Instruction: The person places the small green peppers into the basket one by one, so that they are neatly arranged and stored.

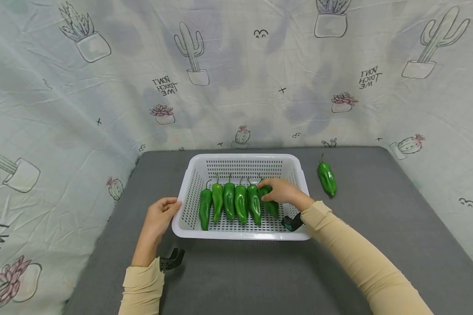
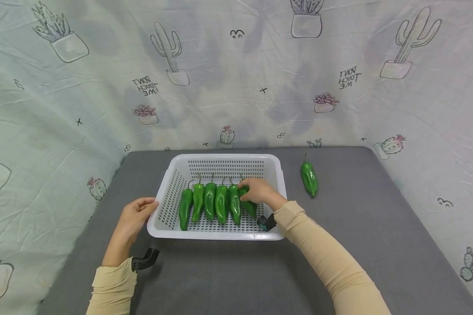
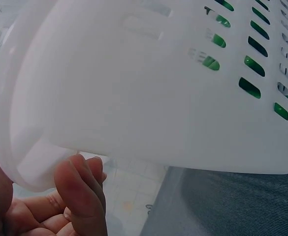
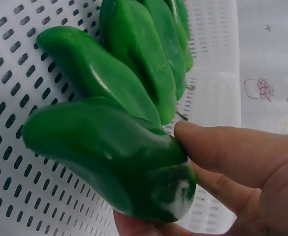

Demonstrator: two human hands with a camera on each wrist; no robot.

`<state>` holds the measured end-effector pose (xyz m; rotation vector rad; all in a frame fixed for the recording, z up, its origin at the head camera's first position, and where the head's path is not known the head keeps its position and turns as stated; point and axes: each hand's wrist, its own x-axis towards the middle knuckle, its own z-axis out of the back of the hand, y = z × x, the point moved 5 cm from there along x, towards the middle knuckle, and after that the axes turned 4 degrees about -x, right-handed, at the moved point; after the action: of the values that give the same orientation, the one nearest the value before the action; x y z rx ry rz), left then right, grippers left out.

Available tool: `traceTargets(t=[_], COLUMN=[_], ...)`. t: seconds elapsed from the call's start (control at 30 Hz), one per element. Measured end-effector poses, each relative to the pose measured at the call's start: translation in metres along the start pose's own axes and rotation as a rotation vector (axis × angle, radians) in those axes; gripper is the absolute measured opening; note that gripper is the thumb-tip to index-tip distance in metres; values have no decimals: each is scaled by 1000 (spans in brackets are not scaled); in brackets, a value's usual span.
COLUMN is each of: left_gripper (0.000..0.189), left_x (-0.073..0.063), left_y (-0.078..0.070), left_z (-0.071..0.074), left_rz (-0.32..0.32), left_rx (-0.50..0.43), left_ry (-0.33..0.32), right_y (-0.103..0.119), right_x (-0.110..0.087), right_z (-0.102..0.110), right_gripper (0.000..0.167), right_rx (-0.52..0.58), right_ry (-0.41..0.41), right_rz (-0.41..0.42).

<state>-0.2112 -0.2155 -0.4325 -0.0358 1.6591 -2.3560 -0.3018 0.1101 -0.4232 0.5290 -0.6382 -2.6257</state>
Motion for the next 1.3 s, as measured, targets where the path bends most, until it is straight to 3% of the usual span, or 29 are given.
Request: traceTargets(t=[0.47, 0.83, 1.3], left_gripper=[36, 37, 36], left_x=[1, -1, 0], left_y=[2, 1, 1], left_z=[1, 1, 0], left_rz=[-2, 0, 3], left_rx=[-40, -38, -54], left_ry=[16, 18, 18], right_y=[3, 1, -1], right_x=[4, 5, 5], right_z=[-7, -14, -10], right_gripper=[46, 54, 55], right_rx=[-37, -81, -79], right_ry=[39, 139, 98], right_rz=[27, -18, 8])
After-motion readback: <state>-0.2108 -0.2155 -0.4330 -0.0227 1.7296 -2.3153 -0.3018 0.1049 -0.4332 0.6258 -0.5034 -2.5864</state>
